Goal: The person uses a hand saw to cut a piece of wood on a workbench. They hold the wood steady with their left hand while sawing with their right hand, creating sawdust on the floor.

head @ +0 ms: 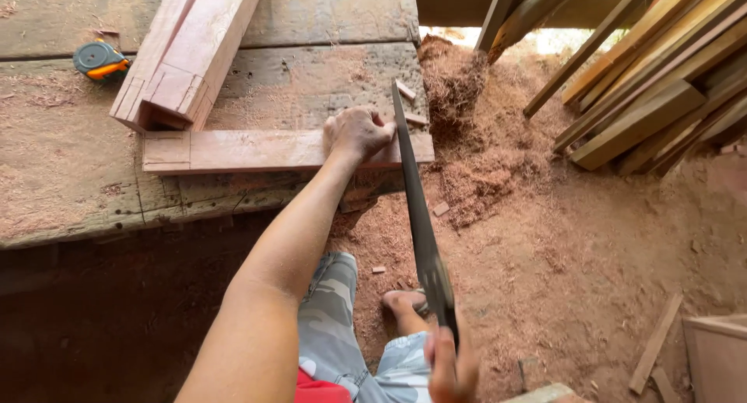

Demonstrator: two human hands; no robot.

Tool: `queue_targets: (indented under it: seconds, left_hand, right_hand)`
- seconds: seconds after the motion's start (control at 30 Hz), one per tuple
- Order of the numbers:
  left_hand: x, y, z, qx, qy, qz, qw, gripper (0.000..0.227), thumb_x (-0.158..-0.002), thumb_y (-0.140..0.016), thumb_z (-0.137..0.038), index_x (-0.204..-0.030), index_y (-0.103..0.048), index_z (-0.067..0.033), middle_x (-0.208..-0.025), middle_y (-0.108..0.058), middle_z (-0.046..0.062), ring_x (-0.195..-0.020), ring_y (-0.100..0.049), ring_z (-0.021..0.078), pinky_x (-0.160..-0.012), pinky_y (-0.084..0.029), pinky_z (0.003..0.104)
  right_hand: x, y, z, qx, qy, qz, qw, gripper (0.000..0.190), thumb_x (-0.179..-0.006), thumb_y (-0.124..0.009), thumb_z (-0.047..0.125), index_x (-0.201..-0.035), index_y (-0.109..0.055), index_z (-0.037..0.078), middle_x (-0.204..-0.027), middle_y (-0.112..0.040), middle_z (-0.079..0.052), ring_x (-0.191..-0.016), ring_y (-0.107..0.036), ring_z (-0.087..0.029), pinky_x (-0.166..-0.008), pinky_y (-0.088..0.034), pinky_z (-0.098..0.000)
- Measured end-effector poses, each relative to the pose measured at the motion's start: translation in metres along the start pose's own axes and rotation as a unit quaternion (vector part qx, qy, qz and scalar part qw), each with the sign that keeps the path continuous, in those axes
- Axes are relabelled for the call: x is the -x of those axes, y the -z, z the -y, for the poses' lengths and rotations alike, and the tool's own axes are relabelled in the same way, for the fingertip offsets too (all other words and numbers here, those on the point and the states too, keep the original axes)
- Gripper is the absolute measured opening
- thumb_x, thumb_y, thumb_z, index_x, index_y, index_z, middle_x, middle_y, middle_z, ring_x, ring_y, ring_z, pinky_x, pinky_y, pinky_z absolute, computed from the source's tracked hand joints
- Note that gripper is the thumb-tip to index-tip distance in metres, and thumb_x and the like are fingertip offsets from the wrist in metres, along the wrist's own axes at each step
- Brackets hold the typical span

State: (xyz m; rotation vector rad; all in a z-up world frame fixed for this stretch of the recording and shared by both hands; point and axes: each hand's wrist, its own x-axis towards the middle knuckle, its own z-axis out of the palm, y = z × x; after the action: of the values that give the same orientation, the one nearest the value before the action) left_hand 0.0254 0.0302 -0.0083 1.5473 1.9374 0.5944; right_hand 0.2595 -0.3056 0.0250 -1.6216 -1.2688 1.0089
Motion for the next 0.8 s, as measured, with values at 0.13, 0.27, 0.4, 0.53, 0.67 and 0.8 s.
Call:
queue_targets:
  seconds: [0.13, 0.27, 0.4, 0.53, 0.67, 0.8]
  left_hand:
    - [-0.003, 0.001, -0.003, 0.004, -0.009, -0.005, 1.0, 0.025, -0.082, -0.07, -0.049, -0.07, -0.075, -0.0281, -0.07, -0.069, -0.005, -0.078, -0.064, 0.0148, -0.079, -0.037, 0.033]
    - [-0.001, 0.004, 0.002, 0.001, -0.019, 0.046, 0.999, 0.026, -0.085, -0.068, -0.053, -0.091, -0.074, -0.0276, -0.082, -0.069, -0.005, -0.086, -0.064, 0.0148, -0.08, -0.042, 0.034]
    - [0.007, 0.01, 0.015, -0.107, -0.163, 0.065, 0.979, 0.063, -0.069, -0.079, -0.062, -0.116, -0.067, -0.0223, -0.105, -0.067, 0.002, -0.102, -0.06, 0.0211, -0.09, -0.043, 0.043]
    - [0.003, 0.002, 0.017, -0.285, -0.259, 0.034, 0.922, 0.103, -0.053, -0.086, -0.076, -0.129, -0.056, -0.0121, -0.117, -0.062, 0.007, -0.111, -0.058, 0.0241, -0.099, -0.042, 0.052]
    - [0.015, -0.001, 0.02, -0.29, -0.23, 0.017, 0.929, 0.1, -0.054, -0.086, -0.079, -0.123, -0.061, -0.0098, -0.117, -0.064, 0.007, -0.109, -0.061, 0.0231, -0.096, -0.048, 0.047]
    - [0.019, 0.003, 0.015, -0.28, -0.182, 0.038, 0.942, 0.096, -0.054, -0.087, -0.079, -0.119, -0.063, -0.0126, -0.116, -0.064, 0.007, -0.109, -0.06, 0.0234, -0.093, -0.05, 0.045]
  right_hand:
    - [-0.034, -0.017, 0.006, -0.087, 0.01, 0.036, 0.996, 0.035, -0.109, -0.043, 0.028, -0.123, -0.047, -0.004, -0.064, -0.047, 0.002, -0.056, -0.046, -0.007, -0.051, -0.041, -0.0234]
    - [-0.038, -0.021, 0.02, -0.088, 0.03, 0.039, 0.995, 0.049, -0.108, -0.046, 0.028, -0.144, -0.05, -0.004, -0.063, -0.045, 0.003, -0.057, -0.045, -0.007, -0.053, -0.041, -0.0237]
    - [-0.037, -0.021, 0.04, -0.079, 0.014, 0.045, 0.996, 0.056, -0.106, -0.045, 0.026, -0.154, -0.039, -0.001, -0.063, -0.043, 0.003, -0.057, -0.044, -0.008, -0.054, -0.043, -0.0229]
    - [-0.038, -0.022, 0.052, 0.012, 0.03, 0.03, 0.999, 0.06, -0.102, -0.047, 0.02, -0.157, -0.032, 0.001, -0.073, -0.061, 0.0, -0.065, -0.06, -0.008, -0.06, -0.054, -0.0247]
    - [-0.038, -0.02, 0.063, 0.11, 0.032, 0.044, 0.992, 0.072, -0.098, -0.051, 0.016, -0.163, -0.021, 0.008, -0.064, -0.073, -0.002, -0.05, -0.067, -0.01, -0.05, -0.059, -0.0285]
    - [-0.03, -0.024, 0.086, 0.103, 0.067, 0.021, 0.992, 0.058, -0.1, -0.05, 0.01, -0.156, -0.034, 0.006, -0.065, -0.073, -0.004, -0.056, -0.071, -0.011, -0.054, -0.057, -0.0289]
